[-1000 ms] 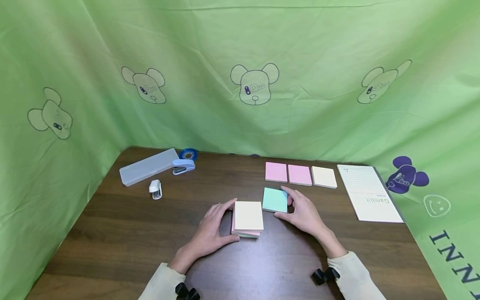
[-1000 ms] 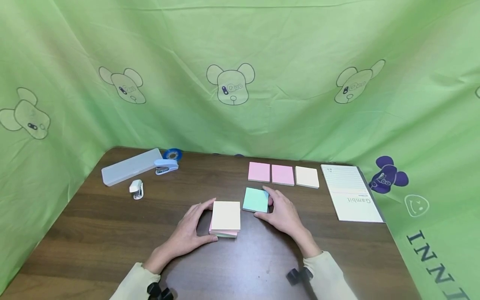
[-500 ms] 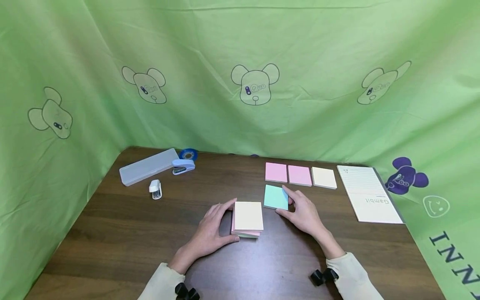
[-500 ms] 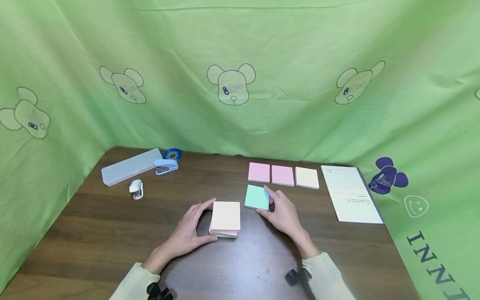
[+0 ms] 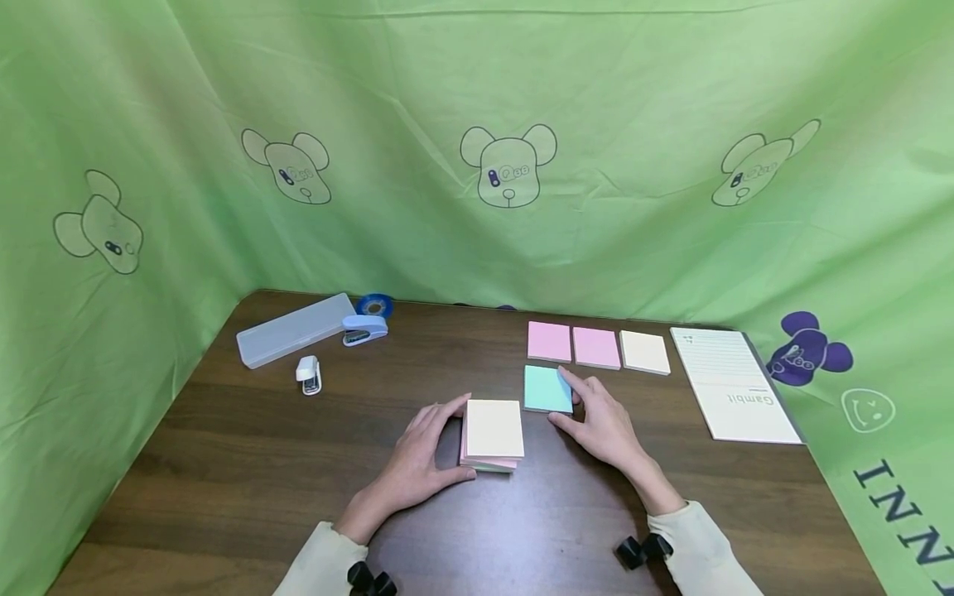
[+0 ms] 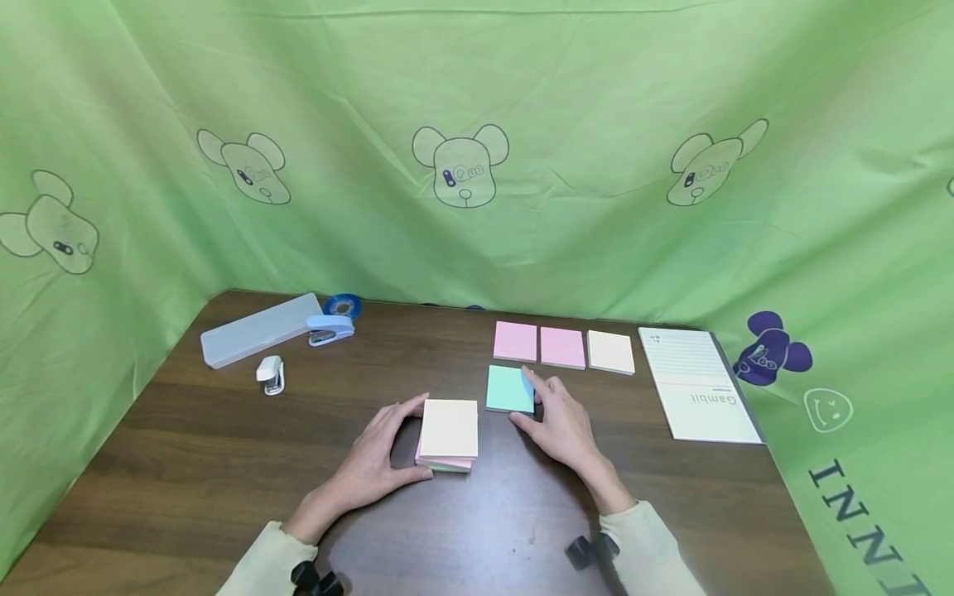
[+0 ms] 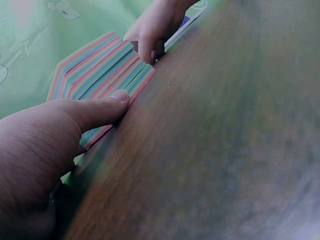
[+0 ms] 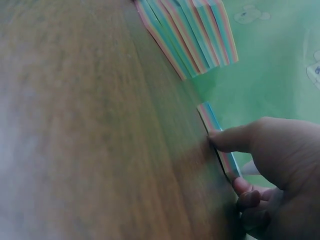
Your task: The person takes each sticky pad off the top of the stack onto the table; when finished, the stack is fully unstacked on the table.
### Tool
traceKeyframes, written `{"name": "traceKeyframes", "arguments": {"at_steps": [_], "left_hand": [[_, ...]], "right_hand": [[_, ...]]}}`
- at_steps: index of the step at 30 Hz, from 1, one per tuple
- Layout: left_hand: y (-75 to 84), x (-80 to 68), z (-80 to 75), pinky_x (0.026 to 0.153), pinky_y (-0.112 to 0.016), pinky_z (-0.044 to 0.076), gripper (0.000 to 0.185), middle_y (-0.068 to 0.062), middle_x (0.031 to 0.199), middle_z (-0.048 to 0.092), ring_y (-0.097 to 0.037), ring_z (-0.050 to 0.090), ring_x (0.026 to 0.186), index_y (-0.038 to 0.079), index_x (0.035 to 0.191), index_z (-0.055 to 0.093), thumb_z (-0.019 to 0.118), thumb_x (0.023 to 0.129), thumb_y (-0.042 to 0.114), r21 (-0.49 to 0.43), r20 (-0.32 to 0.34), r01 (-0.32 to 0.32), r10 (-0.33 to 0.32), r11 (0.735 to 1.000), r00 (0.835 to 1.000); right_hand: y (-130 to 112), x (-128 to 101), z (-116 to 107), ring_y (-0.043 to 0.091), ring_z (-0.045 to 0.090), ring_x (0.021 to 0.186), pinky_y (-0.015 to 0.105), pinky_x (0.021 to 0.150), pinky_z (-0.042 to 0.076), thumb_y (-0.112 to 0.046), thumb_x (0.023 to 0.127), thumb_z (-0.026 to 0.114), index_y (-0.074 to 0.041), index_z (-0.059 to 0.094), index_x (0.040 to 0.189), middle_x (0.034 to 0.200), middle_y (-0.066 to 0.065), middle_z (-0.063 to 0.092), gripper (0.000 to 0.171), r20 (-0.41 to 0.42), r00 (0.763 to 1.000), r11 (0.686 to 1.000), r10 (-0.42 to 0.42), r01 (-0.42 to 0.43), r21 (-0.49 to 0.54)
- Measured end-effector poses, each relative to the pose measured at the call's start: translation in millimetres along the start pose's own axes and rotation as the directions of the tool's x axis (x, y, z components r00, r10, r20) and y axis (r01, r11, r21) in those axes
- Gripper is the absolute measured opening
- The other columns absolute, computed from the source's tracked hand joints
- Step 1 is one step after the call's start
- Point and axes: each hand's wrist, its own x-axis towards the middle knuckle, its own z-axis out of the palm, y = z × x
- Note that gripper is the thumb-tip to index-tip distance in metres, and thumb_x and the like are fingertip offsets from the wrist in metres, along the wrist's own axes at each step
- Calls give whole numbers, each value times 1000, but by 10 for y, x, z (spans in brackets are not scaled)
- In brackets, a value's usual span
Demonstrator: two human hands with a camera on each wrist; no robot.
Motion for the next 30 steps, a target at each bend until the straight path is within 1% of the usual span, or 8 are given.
{"name": "traceKeyframes", "arguments": {"at_steps": [3,6,8,10,12,17,22,30], "left_hand": [[4,-3,-1,121,-64,41,110,4,155,58,-28,47,150,24,173,37,101,84,33,0,-1,4,-4,1000,1000],[3,-11,-4,121,-64,41,111,4,156,57,-27,47,150,27,174,36,101,84,33,0,0,10,-10,1000,1000],[0,-18,-7,121,-64,41,111,4,156,57,-27,47,150,30,174,35,101,84,33,-3,1,12,-12,1000,1000],[-7,-22,-7,120,-64,41,112,4,155,58,-28,47,150,31,174,35,101,84,33,-4,-5,7,-7,1000,1000],[-13,-21,-5,120,-64,42,112,3,155,58,-28,48,149,31,174,35,101,83,32,-3,-10,-1,1,1000,1000],[-13,-13,5,120,-63,42,112,2,155,58,-28,48,149,28,174,35,101,84,34,18,-6,-13,13,1000,1000],[2,-10,1,121,-64,40,108,2,157,58,-28,46,150,27,173,38,100,84,33,11,-6,-1,1,1000,1000],[12,9,-2,121,-63,40,107,3,154,59,-27,48,149,20,171,41,101,84,30,26,-2,-17,17,1000,1000]], "right_hand": [[11,9,24,14,39,73,32,61,31,-37,94,90,-10,61,157,94,2,49,75,-52,998,999,-34,36,39],[-165,11,-7,12,41,72,30,61,34,-29,94,90,-6,66,151,91,1,52,66,-83,996,992,-38,48,119],[-339,1,-26,10,42,70,28,61,36,-21,94,90,-3,68,147,90,0,55,60,-71,996,980,-50,63,190],[-514,-24,-30,8,43,69,25,60,38,-17,93,90,-2,69,146,91,-1,56,59,-24,998,965,-64,68,253],[-640,-61,0,7,44,72,23,63,40,-20,92,93,-3,66,151,92,-2,56,68,33,996,956,-84,71,283],[-803,-139,102,8,45,80,23,70,42,-34,82,101,-5,59,159,95,-4,52,93,120,988,965,-94,61,254],[-839,-150,147,8,47,81,23,70,41,-31,76,105,-11,67,148,93,-6,52,84,109,990,970,-91,64,233],[-819,-165,126,8,47,82,21,73,41,-23,68,107,-15,68,135,94,-6,51,78,109,988,957,-106,72,281]]}}
